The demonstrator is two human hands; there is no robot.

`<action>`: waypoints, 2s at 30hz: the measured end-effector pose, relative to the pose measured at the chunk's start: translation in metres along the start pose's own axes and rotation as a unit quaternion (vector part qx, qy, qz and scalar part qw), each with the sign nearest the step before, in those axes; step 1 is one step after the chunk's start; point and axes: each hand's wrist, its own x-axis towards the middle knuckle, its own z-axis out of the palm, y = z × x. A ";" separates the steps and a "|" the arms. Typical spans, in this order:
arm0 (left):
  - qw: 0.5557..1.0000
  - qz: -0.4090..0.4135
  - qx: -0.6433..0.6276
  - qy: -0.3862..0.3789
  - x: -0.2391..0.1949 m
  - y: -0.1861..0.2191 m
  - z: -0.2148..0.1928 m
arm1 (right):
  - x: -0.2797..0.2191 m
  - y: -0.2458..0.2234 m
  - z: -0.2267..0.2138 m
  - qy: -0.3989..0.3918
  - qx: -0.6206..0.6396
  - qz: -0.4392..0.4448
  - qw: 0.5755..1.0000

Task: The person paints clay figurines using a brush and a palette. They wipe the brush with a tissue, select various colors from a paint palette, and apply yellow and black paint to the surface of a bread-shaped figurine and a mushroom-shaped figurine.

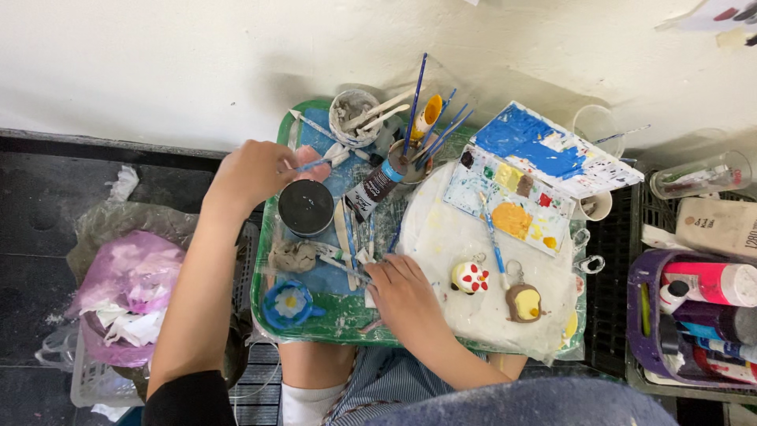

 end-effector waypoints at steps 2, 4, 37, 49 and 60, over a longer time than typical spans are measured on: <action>0.999 -0.003 -0.040 -0.015 0.007 0.010 0.001 | -0.002 -0.001 -0.002 -0.015 0.008 0.004 1.000; 0.999 -0.006 -0.026 -0.041 0.013 0.015 -0.005 | -0.004 0.000 -0.008 -0.005 0.035 0.002 0.999; 0.977 0.206 0.053 -0.007 -0.061 0.118 0.131 | -0.012 0.009 -0.009 0.045 0.053 0.034 0.997; 0.995 0.065 0.055 -0.060 -0.023 0.118 0.186 | -0.028 0.010 -0.002 0.070 0.045 -0.025 0.996; 0.996 0.061 -0.008 0.060 -0.101 0.098 0.104 | -0.042 0.018 -0.009 0.109 0.165 -0.057 0.979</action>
